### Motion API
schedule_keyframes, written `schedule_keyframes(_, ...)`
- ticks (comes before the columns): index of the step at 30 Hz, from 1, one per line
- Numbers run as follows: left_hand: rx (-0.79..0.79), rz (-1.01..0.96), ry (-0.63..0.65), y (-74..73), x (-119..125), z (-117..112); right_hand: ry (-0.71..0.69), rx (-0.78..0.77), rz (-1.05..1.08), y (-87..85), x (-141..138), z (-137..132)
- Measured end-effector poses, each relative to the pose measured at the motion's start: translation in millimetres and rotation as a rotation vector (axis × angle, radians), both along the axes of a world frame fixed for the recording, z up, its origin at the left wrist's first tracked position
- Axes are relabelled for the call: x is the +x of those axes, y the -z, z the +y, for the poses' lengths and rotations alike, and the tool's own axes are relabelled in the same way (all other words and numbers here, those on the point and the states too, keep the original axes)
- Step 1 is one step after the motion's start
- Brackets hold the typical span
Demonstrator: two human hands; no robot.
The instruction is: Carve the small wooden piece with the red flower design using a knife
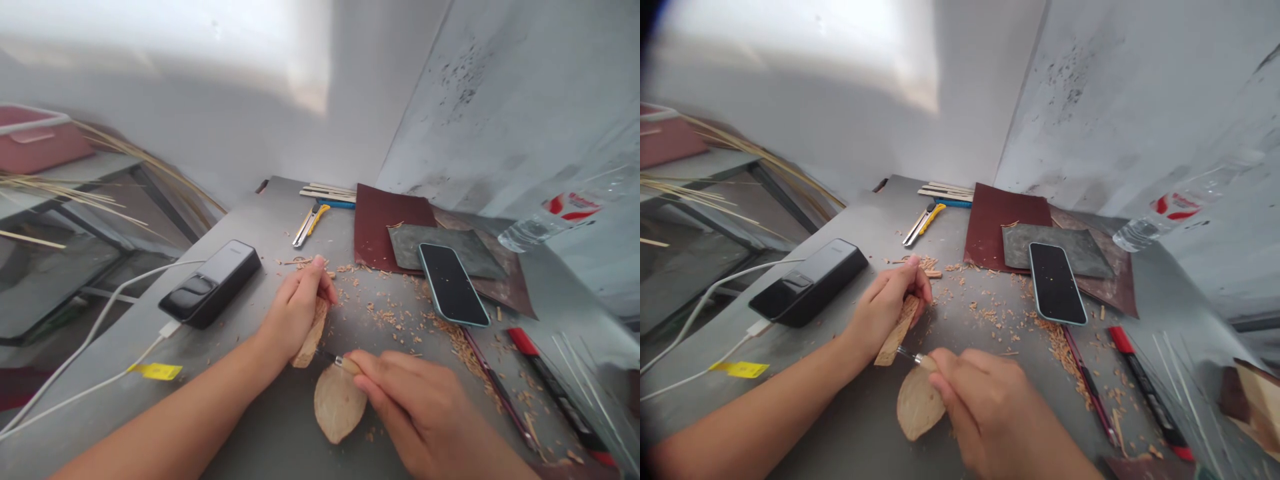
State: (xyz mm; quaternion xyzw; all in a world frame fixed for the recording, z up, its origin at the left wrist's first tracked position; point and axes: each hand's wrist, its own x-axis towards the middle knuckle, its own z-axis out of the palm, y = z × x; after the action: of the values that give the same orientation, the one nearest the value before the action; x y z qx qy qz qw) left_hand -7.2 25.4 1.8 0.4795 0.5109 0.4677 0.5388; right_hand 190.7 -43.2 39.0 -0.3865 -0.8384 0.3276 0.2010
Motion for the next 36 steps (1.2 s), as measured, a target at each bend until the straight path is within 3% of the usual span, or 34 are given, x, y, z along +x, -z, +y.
schedule_keyframes(2,-0.003,0.01,-0.007,0.2,0,0,0.067,-0.188,0.015,-2.1,-3,0)
schedule_keyframes(8,-0.015,0.044,-0.027,0.2,1,1,0.281,-1.044,0.35,1.9,-11,2)
schedule_keyframes(10,-0.016,0.047,-0.033,0.3,1,0,0.302,-1.161,0.384,3.9,-10,2)
schedule_keyframes(12,-0.013,0.058,-0.037,0.5,2,0,0.286,-1.054,0.331,2.9,-7,1)
schedule_keyframes(15,0.023,0.104,-0.054,0.8,2,-1,0.237,-0.761,0.205,-2.3,-3,2)
schedule_keyframes(17,0.042,0.111,-0.053,0.4,3,-1,0.23,-0.685,0.157,-4.4,0,4)
schedule_keyframes(24,-0.005,-0.053,0.043,-0.4,5,1,0.346,-0.924,0.309,3.3,5,11)
schedule_keyframes(28,0.146,0.139,0.165,-2.3,-2,-2,0.436,-0.974,0.416,1.8,5,16)
schedule_keyframes(32,0.158,0.314,0.359,-9.1,-12,-6,0.478,-0.986,0.474,-0.6,7,19)
schedule_keyframes(36,0.254,0.516,0.414,-11.9,-15,-5,0.477,-0.978,0.495,-1.5,9,21)
